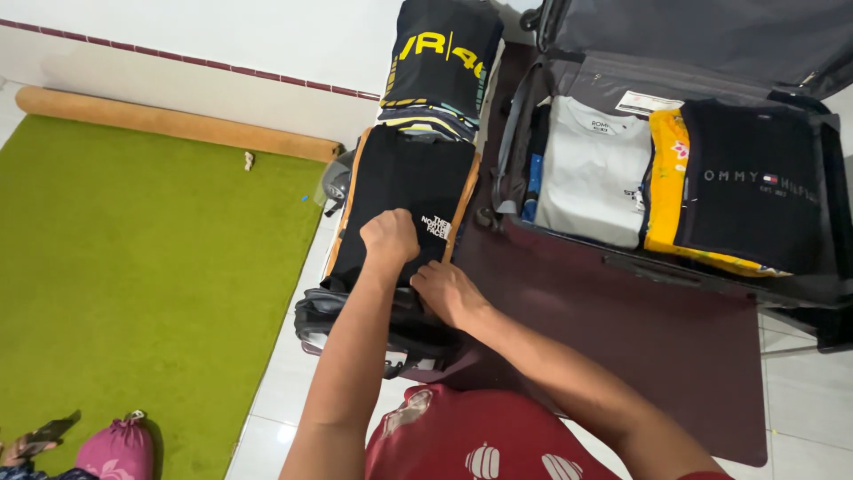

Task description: Packing various t-shirts and clothes into a suitcase on a table.

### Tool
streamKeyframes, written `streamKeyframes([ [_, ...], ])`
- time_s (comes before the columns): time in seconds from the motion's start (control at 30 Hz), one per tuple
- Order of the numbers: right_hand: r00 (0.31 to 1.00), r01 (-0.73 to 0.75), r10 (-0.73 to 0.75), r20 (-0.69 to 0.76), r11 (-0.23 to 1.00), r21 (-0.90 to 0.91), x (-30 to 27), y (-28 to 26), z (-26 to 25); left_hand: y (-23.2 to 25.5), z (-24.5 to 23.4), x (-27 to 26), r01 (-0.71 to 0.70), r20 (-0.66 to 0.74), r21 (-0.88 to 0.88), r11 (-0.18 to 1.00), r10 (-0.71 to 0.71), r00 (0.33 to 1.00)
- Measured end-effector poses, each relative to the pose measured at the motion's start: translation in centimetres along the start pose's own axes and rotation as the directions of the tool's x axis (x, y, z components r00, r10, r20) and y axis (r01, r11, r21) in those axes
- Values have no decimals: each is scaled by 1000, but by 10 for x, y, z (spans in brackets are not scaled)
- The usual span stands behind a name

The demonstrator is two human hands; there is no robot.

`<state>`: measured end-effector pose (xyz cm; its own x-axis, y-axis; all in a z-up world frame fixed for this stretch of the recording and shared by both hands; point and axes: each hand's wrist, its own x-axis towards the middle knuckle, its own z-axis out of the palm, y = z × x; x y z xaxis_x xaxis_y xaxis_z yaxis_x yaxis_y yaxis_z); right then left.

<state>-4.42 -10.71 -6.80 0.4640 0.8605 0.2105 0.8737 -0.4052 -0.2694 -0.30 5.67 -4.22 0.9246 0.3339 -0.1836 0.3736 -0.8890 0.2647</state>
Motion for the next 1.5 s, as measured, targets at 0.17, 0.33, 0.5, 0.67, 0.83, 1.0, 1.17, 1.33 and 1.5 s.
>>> streamKeyframes([
  [0.17, 998, 24, -22, -51, 998, 53, -4, 1, -6, 3, 1, 1, 12, 12, 38, 999, -12, 1000],
  [0.33, 985, 6, 20, -172, 989, 147, -4, -3, -21, 0, -7, -7, 6, 61, 16, 1000, -7, 998],
  [0.5, 959, -114, 156, -236, 977, 183, -4, 0, -19, -7, -8, -17, -49, 117, -58, 997, 56, 992],
  [0.67, 914, -132, 230, -333, 947, 293, 8, 3, -34, -12, -27, -26, -11, 156, -238, 971, 49, 987],
  [0.83, 876, -183, 332, -351, 900, 395, 26, 13, -40, -8, -58, -43, 28, 276, -291, 956, 56, 959],
  [1.0, 857, -207, 421, -297, 808, 551, 44, 18, -44, -17, -58, -54, -180, 162, -242, 953, 223, 961],
  [1.17, 771, -305, 572, -279, 717, 627, 42, 18, -29, -21, -23, -40, -120, 123, -173, 978, 142, 982],
  [1.33, 565, -289, 750, -345, 571, 768, 22, 58, 31, -26, -17, -34, -111, 96, -190, 976, 131, 987],
  [1.5, 458, -474, 730, 507, -282, 834, 17, 47, 0, -31, -16, -29, -39, 136, -247, 968, 75, 988],
])
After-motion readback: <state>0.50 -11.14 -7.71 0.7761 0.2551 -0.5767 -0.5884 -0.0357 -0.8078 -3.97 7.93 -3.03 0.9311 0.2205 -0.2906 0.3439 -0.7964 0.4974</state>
